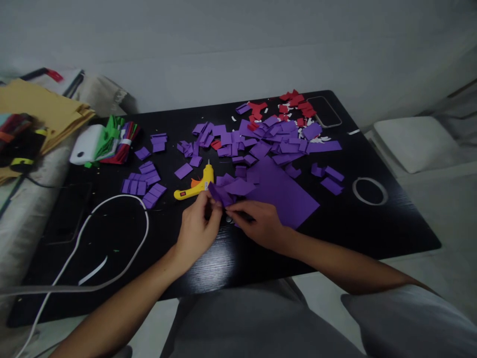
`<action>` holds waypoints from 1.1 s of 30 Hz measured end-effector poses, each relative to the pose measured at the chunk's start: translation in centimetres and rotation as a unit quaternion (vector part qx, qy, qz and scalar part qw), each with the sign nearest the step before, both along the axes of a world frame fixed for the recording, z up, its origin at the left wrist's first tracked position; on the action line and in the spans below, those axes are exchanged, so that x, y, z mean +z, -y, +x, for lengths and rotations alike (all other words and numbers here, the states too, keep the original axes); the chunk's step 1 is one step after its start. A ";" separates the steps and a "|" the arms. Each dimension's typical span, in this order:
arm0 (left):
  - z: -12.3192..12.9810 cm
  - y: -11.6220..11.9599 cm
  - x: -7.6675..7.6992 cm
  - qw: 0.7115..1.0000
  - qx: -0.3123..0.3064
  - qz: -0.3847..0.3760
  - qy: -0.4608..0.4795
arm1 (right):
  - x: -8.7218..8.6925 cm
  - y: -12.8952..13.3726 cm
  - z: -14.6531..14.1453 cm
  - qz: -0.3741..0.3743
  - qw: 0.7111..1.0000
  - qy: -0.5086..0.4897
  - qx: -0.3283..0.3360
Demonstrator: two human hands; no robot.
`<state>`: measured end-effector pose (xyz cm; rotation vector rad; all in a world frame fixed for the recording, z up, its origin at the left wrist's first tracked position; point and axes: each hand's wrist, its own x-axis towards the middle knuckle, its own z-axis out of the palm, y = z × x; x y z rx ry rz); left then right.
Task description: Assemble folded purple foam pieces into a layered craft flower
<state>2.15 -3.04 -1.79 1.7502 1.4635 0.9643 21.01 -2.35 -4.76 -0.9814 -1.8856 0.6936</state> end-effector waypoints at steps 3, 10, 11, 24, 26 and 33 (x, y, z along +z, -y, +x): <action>-0.1 0.0 -0.1 1.000 0.007 -0.001 -0.005 | 0.2 0.0 0.0 -0.019 1.000 -0.016 0.001; 0.0 -0.1 0.2 1.000 0.017 -0.018 0.016 | 0.9 0.0 -0.1 -0.082 0.995 -0.047 -0.008; 0.0 -0.1 0.1 0.999 0.016 -0.021 0.026 | 1.0 0.0 -0.1 -0.098 0.994 -0.055 -0.011; 0.0 -0.2 0.0 0.995 0.023 -0.047 0.087 | 1.4 -0.3 -0.5 -0.311 0.920 -0.237 -0.006; 0.0 -0.1 -0.1 0.995 0.021 -0.041 0.085 | 1.4 -0.5 -0.6 -0.361 0.887 -0.286 -0.003; -0.1 0.2 -0.6 0.998 -0.002 -0.011 0.057 | 0.9 -1.2 -0.6 -0.430 0.839 -0.334 0.004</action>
